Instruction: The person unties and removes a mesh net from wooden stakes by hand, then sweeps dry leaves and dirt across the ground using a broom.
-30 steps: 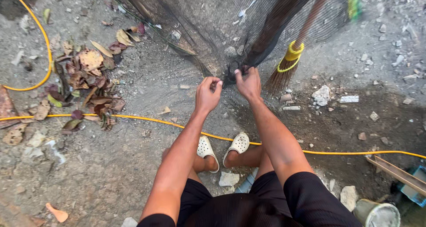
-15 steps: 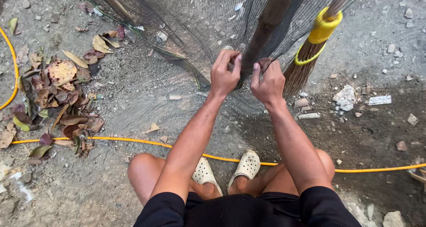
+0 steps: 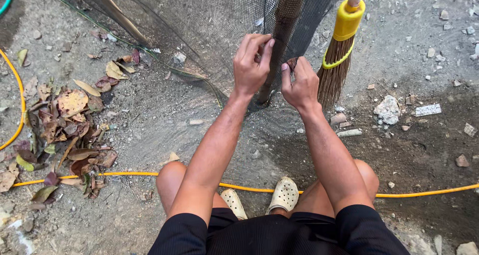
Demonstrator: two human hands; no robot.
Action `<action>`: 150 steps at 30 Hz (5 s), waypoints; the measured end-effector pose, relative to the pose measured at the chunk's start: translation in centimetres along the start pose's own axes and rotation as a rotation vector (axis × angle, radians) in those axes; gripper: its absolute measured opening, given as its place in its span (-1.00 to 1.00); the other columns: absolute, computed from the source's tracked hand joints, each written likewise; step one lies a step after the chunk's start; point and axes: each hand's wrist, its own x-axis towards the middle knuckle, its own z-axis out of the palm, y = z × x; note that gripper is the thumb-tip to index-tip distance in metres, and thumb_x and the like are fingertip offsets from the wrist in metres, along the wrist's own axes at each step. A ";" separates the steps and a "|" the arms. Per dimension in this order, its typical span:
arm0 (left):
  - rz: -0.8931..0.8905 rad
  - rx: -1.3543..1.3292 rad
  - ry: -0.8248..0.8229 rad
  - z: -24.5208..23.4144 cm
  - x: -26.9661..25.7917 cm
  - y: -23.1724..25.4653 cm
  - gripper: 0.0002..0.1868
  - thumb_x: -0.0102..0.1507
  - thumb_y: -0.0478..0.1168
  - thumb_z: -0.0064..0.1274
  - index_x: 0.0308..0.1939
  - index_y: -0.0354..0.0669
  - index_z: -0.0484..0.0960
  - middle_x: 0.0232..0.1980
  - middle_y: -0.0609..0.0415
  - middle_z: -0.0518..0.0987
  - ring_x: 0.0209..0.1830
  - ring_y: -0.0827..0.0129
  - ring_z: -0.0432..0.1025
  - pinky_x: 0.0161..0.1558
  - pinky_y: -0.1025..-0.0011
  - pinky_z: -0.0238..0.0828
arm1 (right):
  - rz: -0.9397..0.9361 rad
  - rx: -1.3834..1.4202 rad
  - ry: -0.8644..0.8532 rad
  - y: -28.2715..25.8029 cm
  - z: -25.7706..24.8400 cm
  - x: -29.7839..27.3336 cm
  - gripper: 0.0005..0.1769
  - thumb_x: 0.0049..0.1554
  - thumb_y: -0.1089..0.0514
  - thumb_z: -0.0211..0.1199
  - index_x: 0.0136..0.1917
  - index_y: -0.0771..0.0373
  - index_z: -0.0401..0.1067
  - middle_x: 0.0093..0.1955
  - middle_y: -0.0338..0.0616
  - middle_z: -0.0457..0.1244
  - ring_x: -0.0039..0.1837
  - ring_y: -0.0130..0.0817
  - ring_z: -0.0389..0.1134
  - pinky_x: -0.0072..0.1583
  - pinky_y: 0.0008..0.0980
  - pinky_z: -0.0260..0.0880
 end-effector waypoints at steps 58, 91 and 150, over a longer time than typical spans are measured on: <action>-0.851 0.434 -0.605 4.6 -31.4 -24.1 -0.45 0.23 -0.33 -0.02 0.34 -0.01 0.45 0.54 0.09 0.31 0.49 0.12 0.18 0.42 0.02 0.01 | 0.824 -0.199 -0.671 11.7 21.6 -21.5 -0.69 0.27 0.03 0.07 0.19 0.21 0.37 0.18 0.16 0.22 0.22 0.25 0.29 0.18 0.16 0.33; -1.323 -0.554 -0.275 11.1 -38.1 -34.3 -0.11 0.19 -0.65 -0.20 0.60 -0.32 -0.08 0.59 -0.27 0.17 0.56 0.13 0.16 0.43 0.34 0.22 | 0.980 -0.222 -0.650 12.0 20.7 -21.3 -0.41 0.14 -0.04 0.27 0.33 0.26 0.24 0.31 0.14 0.21 0.31 0.18 0.29 0.28 0.06 0.32; -1.039 -0.068 0.091 -21.3 5.5 24.2 -0.79 0.38 -0.34 -0.08 0.02 -0.30 0.62 -0.07 -0.05 0.69 -0.26 0.38 0.59 -0.17 0.44 0.55 | 0.495 -0.140 -0.234 -11.7 -31.4 27.2 -0.64 0.25 -0.13 0.34 0.02 0.21 0.54 -0.08 0.18 0.27 0.06 0.18 0.33 0.09 0.05 0.35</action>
